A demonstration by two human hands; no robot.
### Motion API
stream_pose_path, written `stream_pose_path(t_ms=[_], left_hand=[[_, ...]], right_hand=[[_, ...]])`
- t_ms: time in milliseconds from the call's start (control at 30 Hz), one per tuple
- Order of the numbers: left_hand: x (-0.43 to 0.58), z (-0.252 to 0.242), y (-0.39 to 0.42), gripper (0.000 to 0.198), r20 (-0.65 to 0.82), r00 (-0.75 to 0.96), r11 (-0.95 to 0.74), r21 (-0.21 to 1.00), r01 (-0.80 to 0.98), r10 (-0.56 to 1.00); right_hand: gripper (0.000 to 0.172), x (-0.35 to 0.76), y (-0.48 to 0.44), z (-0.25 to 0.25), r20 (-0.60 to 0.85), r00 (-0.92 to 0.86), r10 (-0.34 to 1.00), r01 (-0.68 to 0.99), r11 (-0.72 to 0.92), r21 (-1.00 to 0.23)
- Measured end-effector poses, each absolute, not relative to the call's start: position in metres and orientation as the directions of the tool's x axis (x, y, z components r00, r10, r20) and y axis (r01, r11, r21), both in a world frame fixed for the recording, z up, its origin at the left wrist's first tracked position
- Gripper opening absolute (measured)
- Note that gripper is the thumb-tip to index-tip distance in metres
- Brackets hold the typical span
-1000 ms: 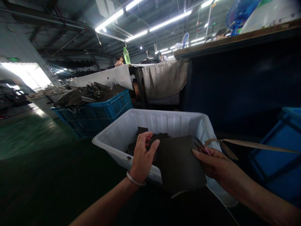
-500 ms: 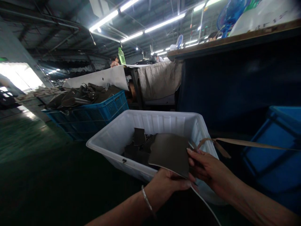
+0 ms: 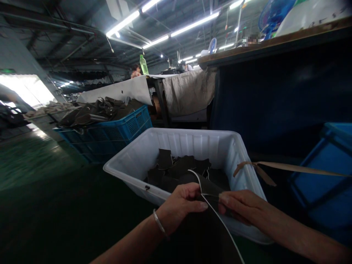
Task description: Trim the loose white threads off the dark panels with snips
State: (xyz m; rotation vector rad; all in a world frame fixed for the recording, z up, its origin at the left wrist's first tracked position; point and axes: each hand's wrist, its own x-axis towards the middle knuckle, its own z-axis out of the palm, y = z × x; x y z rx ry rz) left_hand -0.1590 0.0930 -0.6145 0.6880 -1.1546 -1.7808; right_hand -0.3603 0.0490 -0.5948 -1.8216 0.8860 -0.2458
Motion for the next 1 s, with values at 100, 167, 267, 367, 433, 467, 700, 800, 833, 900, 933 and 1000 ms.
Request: stream_pose_path(t_ms=[100,167,267,367,433,467,700,800,833,900,933,1000], left_hand=[[-0.163,-0.614,0.091,0.025,0.039,-0.477,-0.15,0.924,0.353,-0.878],[-0.164,-0.614,0.091,0.024,0.044,-0.465,-0.131,0.932,0.338,-0.884],[-0.165,-0.615,0.092,0.023,0.033,-0.439,-0.122,0.939,0.32,-0.898],[-0.167,-0.615,0.093,0.028,0.001,-0.405,-0.136,0.942,0.308,-0.914],[-0.168,-0.616,0.093,0.031,-0.016,-0.389,-0.145,0.942,0.304,-0.921],[-0.169,-0.616,0.093,0.032,-0.023,-0.384,-0.15,0.941,0.304,-0.923],[-0.17,-0.62,0.09,0.036,-0.028,-0.376,-0.146,0.946,0.29,-0.926],[-0.171,-0.621,0.089,0.036,-0.008,-0.373,-0.125,0.948,0.293,-0.928],[-0.171,-0.621,0.089,0.036,0.005,-0.373,-0.114,0.949,0.295,-0.928],[-0.172,-0.62,0.089,0.035,0.028,-0.375,-0.09,0.952,0.293,-0.927],[-0.173,-0.62,0.089,0.034,0.038,-0.375,-0.076,0.955,0.285,-0.926],[-0.175,-0.62,0.09,0.033,0.042,-0.367,-0.059,0.964,0.26,-0.929]], right_hand=[[0.058,-0.355,0.051,-0.6,-0.195,0.702,-0.685,-0.472,-0.242,-0.848],[0.056,-0.353,0.049,-0.605,-0.191,0.689,-0.699,-0.479,-0.242,-0.844],[0.054,-0.351,0.049,-0.61,-0.197,0.662,-0.723,-0.479,-0.205,-0.854],[0.053,-0.35,0.051,-0.611,-0.191,0.649,-0.736,-0.451,-0.17,-0.876],[0.053,-0.35,0.052,-0.611,-0.184,0.646,-0.74,-0.445,-0.17,-0.879],[0.054,-0.35,0.052,-0.61,-0.183,0.648,-0.74,-0.449,-0.177,-0.876],[0.054,-0.352,0.056,-0.607,-0.181,0.622,-0.762,-0.492,-0.201,-0.847],[0.053,-0.35,0.058,-0.608,-0.193,0.603,-0.774,-0.471,-0.151,-0.869],[0.053,-0.349,0.058,-0.609,-0.198,0.602,-0.774,-0.463,-0.135,-0.876],[0.052,-0.348,0.057,-0.612,-0.211,0.597,-0.774,-0.452,-0.106,-0.886],[0.052,-0.348,0.056,-0.614,-0.217,0.594,-0.775,-0.449,-0.096,-0.888],[0.051,-0.347,0.055,-0.616,-0.206,0.59,-0.78,-0.437,-0.094,-0.895]])
